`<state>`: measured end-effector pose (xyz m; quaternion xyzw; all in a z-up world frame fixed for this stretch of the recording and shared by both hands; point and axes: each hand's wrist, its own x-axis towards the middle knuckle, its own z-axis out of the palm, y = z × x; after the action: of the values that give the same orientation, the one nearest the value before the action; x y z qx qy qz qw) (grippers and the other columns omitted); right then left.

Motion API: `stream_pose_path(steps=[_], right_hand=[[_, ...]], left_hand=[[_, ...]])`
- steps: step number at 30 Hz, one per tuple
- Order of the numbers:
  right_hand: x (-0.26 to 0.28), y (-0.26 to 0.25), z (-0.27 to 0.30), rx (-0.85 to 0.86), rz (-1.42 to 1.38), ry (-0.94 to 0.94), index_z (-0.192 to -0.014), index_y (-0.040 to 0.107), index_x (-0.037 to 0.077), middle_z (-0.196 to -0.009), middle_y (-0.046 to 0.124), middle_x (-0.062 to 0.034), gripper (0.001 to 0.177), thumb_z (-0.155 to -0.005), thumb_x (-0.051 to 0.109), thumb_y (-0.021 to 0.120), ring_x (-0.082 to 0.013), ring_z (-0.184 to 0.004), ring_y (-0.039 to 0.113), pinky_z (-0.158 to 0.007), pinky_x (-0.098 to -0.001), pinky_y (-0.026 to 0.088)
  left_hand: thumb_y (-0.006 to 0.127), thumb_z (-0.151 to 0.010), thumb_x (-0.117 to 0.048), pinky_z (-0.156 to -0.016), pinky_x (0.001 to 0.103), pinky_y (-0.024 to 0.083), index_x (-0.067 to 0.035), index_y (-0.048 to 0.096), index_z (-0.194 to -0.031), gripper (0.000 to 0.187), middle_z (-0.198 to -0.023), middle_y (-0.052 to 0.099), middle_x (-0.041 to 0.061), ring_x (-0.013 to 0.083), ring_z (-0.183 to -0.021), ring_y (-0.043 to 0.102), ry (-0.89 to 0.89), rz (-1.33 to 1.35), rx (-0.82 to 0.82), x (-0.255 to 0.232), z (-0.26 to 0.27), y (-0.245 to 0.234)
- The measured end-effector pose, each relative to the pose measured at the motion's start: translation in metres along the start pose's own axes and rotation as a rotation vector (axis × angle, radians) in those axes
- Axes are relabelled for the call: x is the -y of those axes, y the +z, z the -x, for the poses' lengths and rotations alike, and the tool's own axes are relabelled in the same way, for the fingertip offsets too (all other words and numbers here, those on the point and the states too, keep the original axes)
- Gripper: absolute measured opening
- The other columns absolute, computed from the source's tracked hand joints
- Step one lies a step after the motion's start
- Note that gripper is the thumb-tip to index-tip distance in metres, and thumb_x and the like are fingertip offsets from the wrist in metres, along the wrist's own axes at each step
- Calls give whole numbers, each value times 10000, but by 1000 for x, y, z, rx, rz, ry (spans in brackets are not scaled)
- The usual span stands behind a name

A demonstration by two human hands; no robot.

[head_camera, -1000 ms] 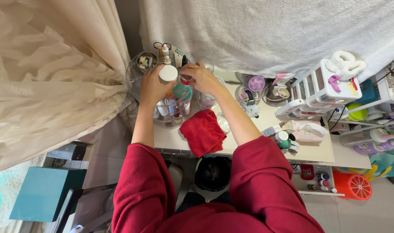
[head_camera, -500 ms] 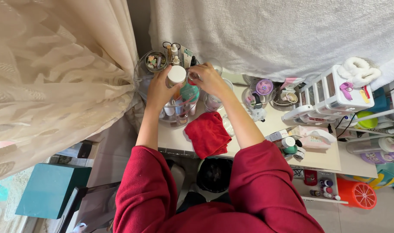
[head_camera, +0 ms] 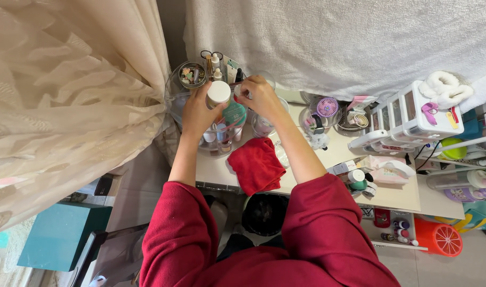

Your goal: The person cleans a vanity surface with a red cloth and spray, then organizes various cosmetic items including jars, tubes, and bottles. They wipe containers and place them into a rotating organizer and a white shelf unit.

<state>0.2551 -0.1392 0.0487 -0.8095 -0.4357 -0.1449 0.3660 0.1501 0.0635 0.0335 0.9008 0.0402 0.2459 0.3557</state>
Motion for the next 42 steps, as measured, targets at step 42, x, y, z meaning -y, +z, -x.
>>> stream_pose_path(steps=[42], right_hand=[[-157,-218,539,-316,100,904,-993,704,2,-944,717,-147,144,-854,21,739,-273,-792,723,-715,-350,579]], left_hand=[[887,-733,-237,-1074,459,448,53,241,-1551,1082,-1503,379,294,469,-1352,453,-129,250,514,-217,283,419]])
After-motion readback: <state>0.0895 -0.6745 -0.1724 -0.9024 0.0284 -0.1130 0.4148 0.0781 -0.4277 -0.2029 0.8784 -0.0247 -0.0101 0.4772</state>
